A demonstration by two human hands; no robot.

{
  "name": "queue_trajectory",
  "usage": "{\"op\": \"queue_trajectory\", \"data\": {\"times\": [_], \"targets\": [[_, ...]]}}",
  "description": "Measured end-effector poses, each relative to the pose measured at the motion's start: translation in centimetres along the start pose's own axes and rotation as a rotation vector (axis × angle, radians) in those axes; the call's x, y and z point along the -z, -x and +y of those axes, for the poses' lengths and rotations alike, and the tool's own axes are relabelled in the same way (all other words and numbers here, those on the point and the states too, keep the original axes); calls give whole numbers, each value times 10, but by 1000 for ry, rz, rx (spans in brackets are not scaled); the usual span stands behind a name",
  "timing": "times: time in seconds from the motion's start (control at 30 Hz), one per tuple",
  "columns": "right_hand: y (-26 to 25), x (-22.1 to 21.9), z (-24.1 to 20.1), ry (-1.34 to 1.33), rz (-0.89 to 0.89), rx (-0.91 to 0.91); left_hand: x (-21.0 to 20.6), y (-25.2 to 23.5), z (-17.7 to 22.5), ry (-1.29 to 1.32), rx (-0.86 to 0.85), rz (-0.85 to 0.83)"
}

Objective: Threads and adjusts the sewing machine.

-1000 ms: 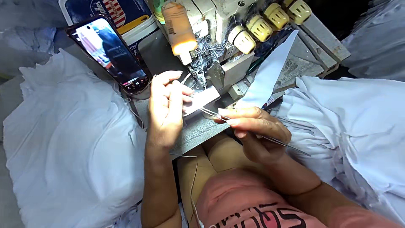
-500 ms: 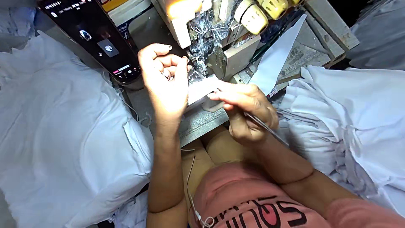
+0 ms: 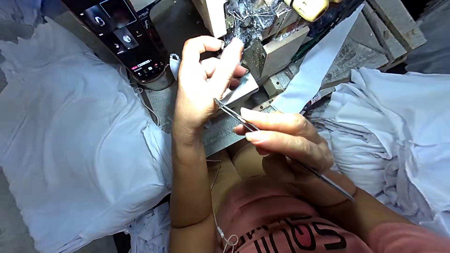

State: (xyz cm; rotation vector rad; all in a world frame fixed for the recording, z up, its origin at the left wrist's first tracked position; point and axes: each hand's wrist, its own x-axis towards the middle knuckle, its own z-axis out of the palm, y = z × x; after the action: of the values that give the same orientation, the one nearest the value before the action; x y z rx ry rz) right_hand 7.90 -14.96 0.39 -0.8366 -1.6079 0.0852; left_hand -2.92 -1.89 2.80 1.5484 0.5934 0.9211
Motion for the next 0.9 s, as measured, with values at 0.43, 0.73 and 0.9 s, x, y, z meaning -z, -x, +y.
{"op": "queue_trajectory", "data": {"times": [0.43,0.73,0.9], "targets": [[3,-3,15,110,150,-34,-11,4,-14,-109,-149,316],[0,-15,43,249,262,-80,-11,4,-13,-75,-117,368],[2,-19,53,314,268,-82,-12,0,-19,-170,-171,374]]}}
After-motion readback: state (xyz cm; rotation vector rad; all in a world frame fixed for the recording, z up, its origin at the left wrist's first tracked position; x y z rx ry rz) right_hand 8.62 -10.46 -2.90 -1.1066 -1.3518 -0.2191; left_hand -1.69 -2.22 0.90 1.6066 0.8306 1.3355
